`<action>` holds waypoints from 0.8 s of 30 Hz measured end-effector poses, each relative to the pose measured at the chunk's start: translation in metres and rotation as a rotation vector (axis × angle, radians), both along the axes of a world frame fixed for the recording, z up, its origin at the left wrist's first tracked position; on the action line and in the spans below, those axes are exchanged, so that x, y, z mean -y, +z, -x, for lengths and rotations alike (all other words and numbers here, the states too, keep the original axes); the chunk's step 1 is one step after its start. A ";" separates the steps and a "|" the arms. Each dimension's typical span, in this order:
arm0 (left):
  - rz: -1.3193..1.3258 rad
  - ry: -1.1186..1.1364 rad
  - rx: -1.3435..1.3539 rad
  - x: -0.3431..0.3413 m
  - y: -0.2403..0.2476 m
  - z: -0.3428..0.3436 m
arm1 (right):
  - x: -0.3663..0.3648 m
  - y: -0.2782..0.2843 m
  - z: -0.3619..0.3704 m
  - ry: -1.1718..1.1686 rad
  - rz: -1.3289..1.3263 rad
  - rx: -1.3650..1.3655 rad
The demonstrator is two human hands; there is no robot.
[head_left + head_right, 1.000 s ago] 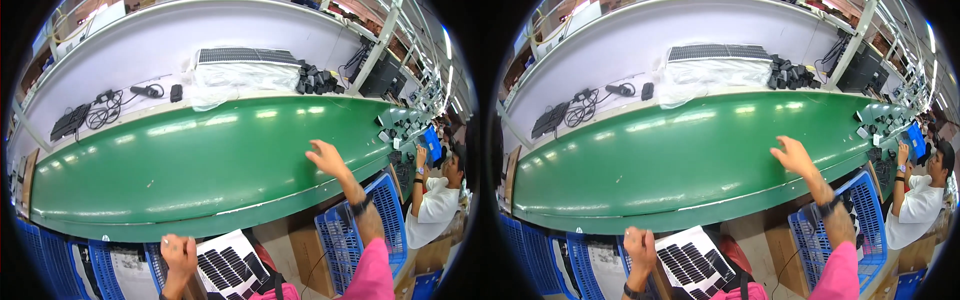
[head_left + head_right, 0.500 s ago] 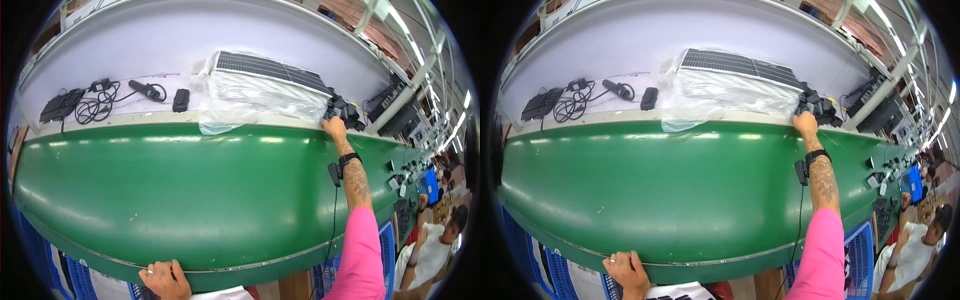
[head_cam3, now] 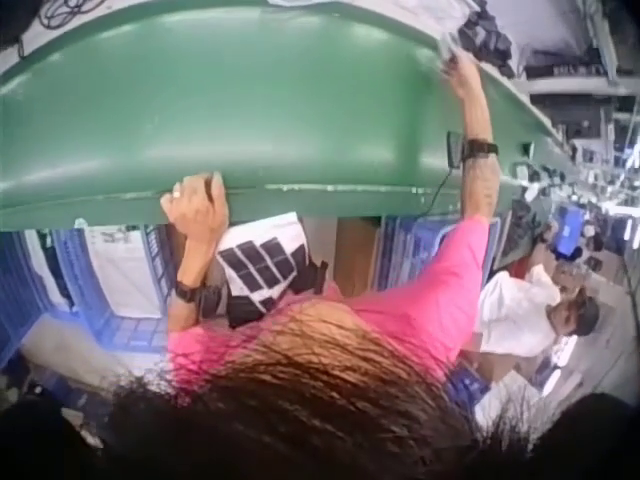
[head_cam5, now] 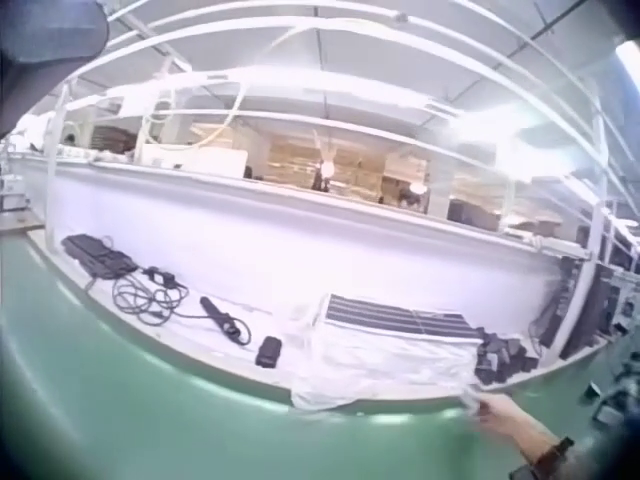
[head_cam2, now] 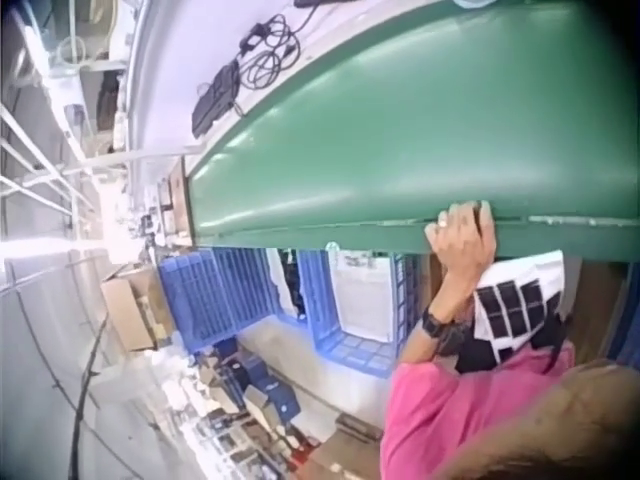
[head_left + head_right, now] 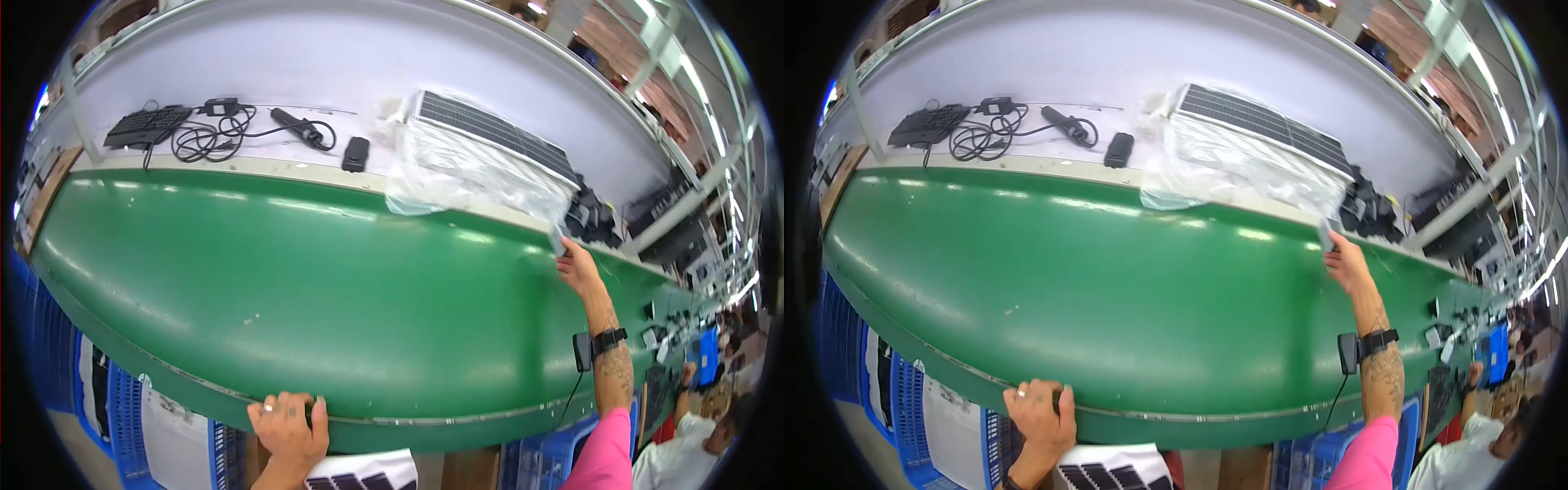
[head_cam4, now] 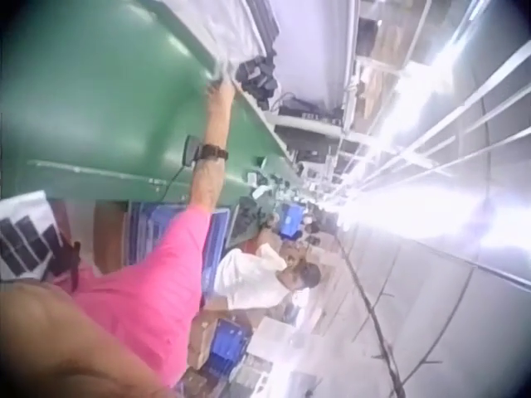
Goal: The person picks up a white electronic device and a sheet of black stickers, peels a sticker from the sheet, and applies it to the device. They then place the device into a blue crate and repeat the process with another device.
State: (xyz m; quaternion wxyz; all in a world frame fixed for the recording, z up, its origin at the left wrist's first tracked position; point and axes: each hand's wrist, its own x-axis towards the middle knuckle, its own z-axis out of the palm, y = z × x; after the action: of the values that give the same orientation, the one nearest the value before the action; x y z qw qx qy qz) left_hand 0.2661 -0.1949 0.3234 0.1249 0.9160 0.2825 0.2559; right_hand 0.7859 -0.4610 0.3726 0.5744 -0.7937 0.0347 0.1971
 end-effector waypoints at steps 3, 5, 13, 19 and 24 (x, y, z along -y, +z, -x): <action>-0.002 -0.002 0.013 0.000 0.007 0.012 | -0.024 0.018 0.128 0.452 -0.524 -0.372; 0.131 0.058 0.034 -0.002 0.013 0.014 | -0.040 0.017 0.226 0.349 -0.631 -0.414; 1.419 -0.886 0.366 0.056 0.083 0.029 | -0.047 0.046 0.462 0.696 -0.869 -0.811; 1.517 -0.272 0.733 0.047 0.036 0.116 | -0.013 -0.012 0.486 0.608 0.013 0.657; 1.806 -0.131 0.474 0.085 -0.007 0.182 | -0.006 -0.031 0.511 0.545 0.074 0.606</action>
State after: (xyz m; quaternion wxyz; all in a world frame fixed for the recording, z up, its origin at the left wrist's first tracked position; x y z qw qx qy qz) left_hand 0.0841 -0.2802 0.3163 0.8578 0.4099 0.2893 0.1119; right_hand 0.2745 -0.4553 0.3418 0.4562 -0.8162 -0.3407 0.0979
